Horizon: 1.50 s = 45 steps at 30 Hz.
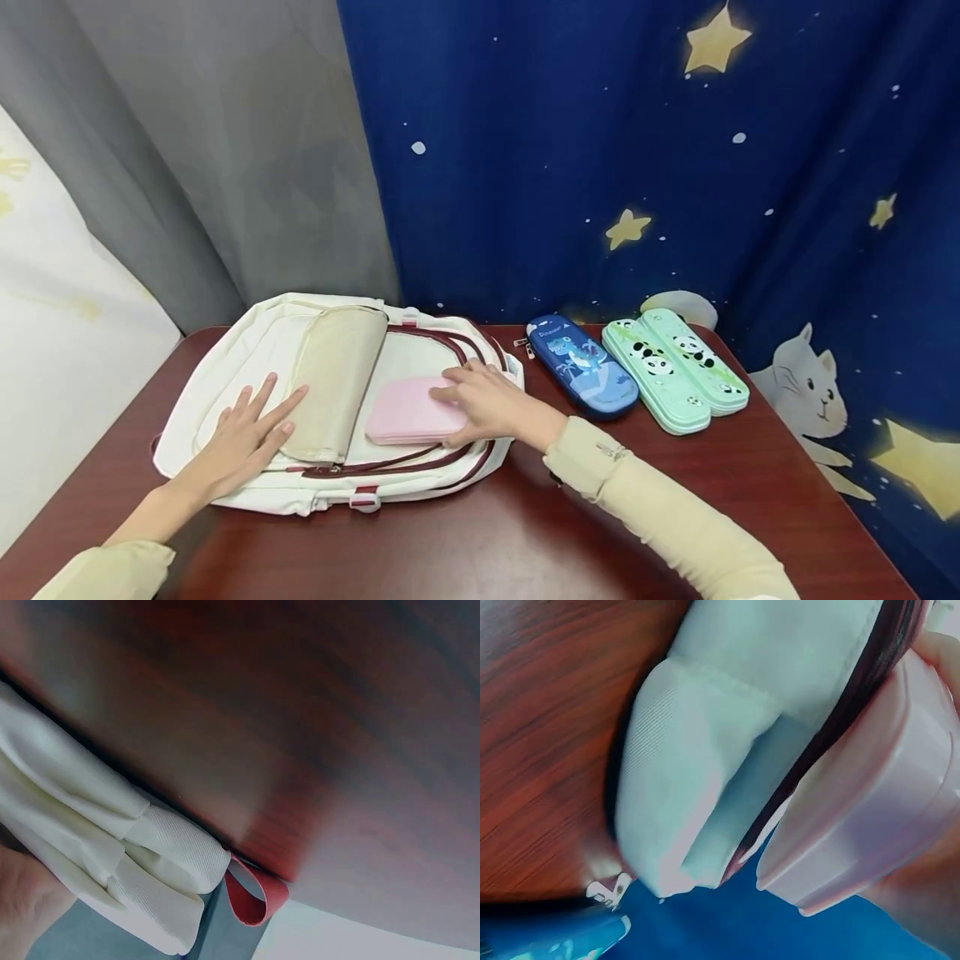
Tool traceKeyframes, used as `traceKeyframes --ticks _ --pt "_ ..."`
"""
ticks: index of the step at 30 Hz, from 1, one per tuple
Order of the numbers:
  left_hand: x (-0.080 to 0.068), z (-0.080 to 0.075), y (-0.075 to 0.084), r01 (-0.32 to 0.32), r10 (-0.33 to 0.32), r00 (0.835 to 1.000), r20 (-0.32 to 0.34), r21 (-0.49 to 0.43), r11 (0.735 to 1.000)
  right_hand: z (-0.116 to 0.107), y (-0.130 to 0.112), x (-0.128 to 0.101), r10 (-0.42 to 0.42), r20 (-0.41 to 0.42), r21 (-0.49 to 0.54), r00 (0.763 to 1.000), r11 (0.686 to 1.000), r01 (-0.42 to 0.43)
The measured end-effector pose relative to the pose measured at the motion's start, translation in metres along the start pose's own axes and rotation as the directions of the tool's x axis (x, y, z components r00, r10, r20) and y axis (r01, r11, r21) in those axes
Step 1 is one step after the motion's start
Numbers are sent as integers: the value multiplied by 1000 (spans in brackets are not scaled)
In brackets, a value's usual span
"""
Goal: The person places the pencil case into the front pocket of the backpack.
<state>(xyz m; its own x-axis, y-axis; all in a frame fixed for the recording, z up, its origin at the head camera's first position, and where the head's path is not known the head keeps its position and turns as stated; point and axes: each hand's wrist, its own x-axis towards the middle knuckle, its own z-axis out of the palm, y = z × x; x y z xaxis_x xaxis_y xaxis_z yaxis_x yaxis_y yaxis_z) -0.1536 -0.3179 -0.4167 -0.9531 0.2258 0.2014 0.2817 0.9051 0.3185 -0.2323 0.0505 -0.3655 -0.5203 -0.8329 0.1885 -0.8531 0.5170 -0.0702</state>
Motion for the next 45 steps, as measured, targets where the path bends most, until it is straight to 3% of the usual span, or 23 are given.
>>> traceKeyframes --ticks 14,19,26,35,45 --pt "-4 -4 -1 13 -13 1000 -4 -102 995 10 -22 26 -84 52 37 995 996 82" --pt "2 -6 0 -3 1 1000 -19 -129 992 12 -22 33 -99 51 33 994 995 98" --pt "12 -9 1 -13 12 1000 -14 -109 994 -4 3 5 -61 -11 108 998 992 62" --pt "3 -6 -3 -5 4 1000 -11 -87 996 -12 34 -54 81 -39 208 996 975 -71" --pt "1 -3 -2 -5 3 1000 -17 -117 993 11 25 -49 21 -112 273 994 962 11"
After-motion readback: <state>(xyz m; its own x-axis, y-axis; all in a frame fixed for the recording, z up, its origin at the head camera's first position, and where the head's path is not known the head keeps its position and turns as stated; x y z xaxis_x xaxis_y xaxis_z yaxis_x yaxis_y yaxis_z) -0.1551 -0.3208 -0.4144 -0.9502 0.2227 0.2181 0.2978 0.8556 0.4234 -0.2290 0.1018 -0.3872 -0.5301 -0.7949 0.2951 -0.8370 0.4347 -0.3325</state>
